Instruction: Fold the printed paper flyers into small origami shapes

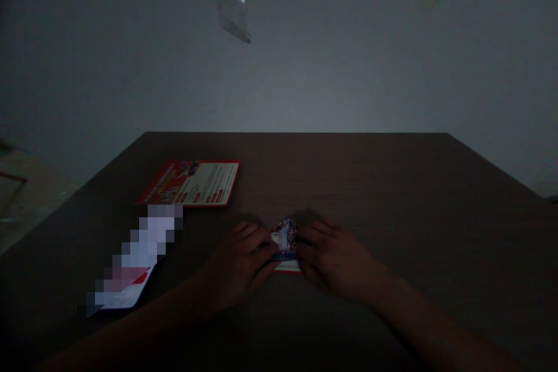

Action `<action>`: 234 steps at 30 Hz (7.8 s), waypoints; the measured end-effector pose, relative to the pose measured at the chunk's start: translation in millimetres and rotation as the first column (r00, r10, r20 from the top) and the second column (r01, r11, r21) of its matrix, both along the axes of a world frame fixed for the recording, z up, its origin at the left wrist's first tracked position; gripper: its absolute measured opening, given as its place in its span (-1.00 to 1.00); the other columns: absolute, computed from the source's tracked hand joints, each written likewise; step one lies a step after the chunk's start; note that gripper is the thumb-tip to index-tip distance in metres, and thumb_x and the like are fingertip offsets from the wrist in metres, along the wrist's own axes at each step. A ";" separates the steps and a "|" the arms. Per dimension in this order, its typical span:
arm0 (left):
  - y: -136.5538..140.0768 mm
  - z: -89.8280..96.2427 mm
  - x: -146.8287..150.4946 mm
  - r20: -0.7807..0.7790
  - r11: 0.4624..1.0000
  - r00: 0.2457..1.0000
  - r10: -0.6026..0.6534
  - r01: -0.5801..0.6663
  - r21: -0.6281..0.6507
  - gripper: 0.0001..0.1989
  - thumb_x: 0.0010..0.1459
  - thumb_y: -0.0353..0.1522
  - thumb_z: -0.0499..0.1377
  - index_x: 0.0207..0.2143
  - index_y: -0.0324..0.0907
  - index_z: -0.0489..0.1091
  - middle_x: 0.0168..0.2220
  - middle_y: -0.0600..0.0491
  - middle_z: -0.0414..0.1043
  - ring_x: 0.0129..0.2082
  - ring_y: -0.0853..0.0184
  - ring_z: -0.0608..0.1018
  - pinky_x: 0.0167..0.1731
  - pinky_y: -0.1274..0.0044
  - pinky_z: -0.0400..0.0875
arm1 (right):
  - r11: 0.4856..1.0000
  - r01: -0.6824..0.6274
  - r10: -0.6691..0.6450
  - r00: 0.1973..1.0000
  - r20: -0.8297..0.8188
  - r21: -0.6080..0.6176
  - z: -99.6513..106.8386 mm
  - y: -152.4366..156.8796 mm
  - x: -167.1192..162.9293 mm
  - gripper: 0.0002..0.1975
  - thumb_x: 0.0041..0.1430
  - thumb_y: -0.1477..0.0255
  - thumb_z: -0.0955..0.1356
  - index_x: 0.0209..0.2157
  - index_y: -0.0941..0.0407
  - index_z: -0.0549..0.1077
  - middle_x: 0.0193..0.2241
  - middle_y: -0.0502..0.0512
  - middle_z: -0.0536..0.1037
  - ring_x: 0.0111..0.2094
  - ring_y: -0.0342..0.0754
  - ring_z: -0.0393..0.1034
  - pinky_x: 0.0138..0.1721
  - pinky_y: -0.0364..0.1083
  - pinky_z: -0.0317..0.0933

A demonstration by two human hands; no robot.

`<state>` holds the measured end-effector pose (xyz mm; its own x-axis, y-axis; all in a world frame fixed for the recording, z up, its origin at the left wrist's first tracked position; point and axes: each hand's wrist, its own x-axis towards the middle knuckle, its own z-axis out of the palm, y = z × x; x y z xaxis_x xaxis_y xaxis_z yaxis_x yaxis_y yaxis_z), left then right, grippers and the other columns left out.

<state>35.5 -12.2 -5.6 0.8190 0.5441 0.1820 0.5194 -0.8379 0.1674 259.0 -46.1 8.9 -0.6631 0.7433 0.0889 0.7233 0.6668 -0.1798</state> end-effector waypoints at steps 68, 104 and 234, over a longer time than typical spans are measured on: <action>28.6 15.5 -6.4 -0.213 0.890 0.903 0.374 -0.414 -0.193 -0.65 0.09 -0.11 0.12 -0.46 -0.18 0.50 -0.40 -0.04 0.48 -0.32 0.19 0.47 -0.33 0.41 0.21 | 0.740 0.518 -0.581 0.813 -0.022 -0.429 -5.4 19.7 14.9 -0.72 0.05 0.20 0.34 -0.51 0.11 0.52 -0.53 0.06 0.57 -0.54 -0.08 0.40 -0.56 -0.15 0.09; 38.6 7.5 -20.3 -0.122 0.867 0.915 0.384 -0.403 -0.293 -0.83 0.02 -0.31 0.15 -0.56 -0.20 0.36 -0.48 0.07 0.43 -0.42 0.31 0.46 -0.42 0.52 0.15 | 0.693 0.461 -0.593 0.802 -0.074 -0.554 -0.7 20.9 40.1 -0.79 0.00 0.31 0.38 -0.33 0.11 0.52 -0.43 0.08 0.56 -0.42 -0.01 0.44 -0.47 -0.12 0.21; 8.1 1.9 -6.0 0.061 0.985 0.984 -0.170 0.171 -0.023 -0.84 0.22 -0.34 0.06 -0.22 -0.21 0.38 -0.21 -0.02 0.41 -0.19 0.23 0.39 -0.15 0.37 0.23 | 0.772 0.214 -0.619 0.466 -0.632 -0.598 -22.6 10.8 5.5 -0.83 0.10 0.33 0.35 -0.28 0.11 0.45 -0.36 0.06 0.52 -0.32 -0.04 0.42 -0.24 -0.03 0.28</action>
<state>29.5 -4.1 -3.7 0.8886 0.4029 0.2194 0.3578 -0.9079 0.2183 264.5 -35.3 -13.7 -0.0736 0.9971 0.0180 0.3257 0.0411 -0.9446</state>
